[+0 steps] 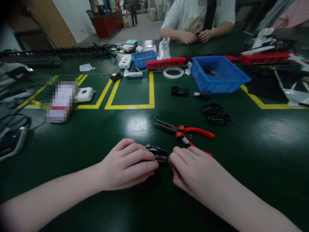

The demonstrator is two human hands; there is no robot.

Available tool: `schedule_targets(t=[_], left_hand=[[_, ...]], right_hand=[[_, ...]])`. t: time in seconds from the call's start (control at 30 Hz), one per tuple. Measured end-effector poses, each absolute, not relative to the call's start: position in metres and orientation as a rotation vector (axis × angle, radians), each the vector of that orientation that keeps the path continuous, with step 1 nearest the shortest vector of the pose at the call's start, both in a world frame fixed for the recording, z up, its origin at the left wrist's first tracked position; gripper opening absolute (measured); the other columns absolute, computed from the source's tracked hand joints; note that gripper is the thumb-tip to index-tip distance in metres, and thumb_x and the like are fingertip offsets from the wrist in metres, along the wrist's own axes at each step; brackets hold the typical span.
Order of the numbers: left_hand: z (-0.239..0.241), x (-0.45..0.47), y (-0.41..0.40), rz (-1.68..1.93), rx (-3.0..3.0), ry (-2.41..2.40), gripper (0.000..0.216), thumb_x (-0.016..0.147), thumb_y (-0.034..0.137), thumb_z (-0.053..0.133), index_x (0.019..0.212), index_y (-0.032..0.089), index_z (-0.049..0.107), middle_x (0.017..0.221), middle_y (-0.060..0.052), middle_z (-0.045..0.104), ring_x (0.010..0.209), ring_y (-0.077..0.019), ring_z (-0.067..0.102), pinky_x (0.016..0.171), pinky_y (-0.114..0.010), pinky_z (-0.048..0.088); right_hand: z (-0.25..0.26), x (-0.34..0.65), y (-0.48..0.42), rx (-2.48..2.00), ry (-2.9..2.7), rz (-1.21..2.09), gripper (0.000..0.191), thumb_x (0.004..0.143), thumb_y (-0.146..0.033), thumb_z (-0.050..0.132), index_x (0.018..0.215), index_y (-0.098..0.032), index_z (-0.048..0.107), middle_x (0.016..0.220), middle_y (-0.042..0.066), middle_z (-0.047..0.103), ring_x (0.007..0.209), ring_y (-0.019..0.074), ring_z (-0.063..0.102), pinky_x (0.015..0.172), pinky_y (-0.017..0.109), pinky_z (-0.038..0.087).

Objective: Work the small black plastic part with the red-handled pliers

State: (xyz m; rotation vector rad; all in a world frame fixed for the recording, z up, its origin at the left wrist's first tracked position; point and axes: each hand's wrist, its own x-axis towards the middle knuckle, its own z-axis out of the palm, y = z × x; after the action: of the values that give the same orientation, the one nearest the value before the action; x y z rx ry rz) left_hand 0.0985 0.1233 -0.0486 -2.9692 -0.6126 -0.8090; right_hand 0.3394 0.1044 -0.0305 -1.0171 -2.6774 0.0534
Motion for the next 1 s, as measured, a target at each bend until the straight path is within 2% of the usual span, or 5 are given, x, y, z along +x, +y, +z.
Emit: schedule_targets(t=[0.13,0.33,0.57,0.73,1.0], left_hand=[[-0.047,0.103,0.123,-0.899,-2.833,-0.527,0.013,0.096,0.024,0.053,0.096,0.022,0.066,0.096,0.002,0.071,0.089,-0.0134,0.061,0.082,-0.031,0.037],[-0.045,0.109,0.123,-1.018,-2.766,-0.430,0.023,0.095,0.018,0.051,0.075,0.021,0.061,0.072,0.005,0.064,0.072,-0.0123,0.056,0.077,-0.031,0.036],[-0.048,0.104,0.127,-1.014,-2.772,-0.444,0.025,0.098,0.018,0.047,0.076,0.021,0.059,0.075,0.005,0.066,0.072,-0.0118,0.056,0.078,-0.030,0.036],[-0.050,0.101,0.135,-0.952,-2.925,-0.636,0.021,0.101,0.024,0.043,0.091,0.021,0.061,0.087,0.003,0.071,0.083,-0.0107,0.061,0.082,-0.029,0.035],[-0.047,0.096,0.141,-1.144,-3.255,-0.766,0.020,0.101,0.032,0.048,0.090,0.019,0.059,0.085,0.001,0.069,0.083,-0.0104,0.063,0.082,-0.026,0.039]], right_hand=[[-0.027,0.332,0.103,-0.958,-2.595,0.186,0.018,0.085,-0.009,0.043,0.081,-0.022,0.054,0.070,0.000,0.060,0.058,0.0140,0.057,0.055,0.026,0.045],[-0.028,0.317,0.099,-0.879,-2.522,0.317,0.017,0.087,-0.012,0.044,0.079,-0.024,0.052,0.070,0.000,0.060,0.061,0.0150,0.059,0.063,0.029,0.051],[-0.033,0.314,0.100,-0.943,-2.439,0.455,0.011,0.090,-0.016,0.048,0.084,-0.024,0.053,0.072,0.000,0.060,0.064,0.0148,0.060,0.058,0.027,0.050],[-0.036,0.321,0.098,-0.944,-2.308,0.294,0.018,0.088,-0.014,0.053,0.100,-0.026,0.057,0.083,0.000,0.065,0.073,0.0153,0.065,0.066,0.029,0.053],[-0.035,0.320,0.101,-0.893,-2.221,0.162,0.026,0.086,-0.007,0.059,0.107,-0.023,0.062,0.089,0.002,0.069,0.075,0.0135,0.067,0.069,0.025,0.055]])
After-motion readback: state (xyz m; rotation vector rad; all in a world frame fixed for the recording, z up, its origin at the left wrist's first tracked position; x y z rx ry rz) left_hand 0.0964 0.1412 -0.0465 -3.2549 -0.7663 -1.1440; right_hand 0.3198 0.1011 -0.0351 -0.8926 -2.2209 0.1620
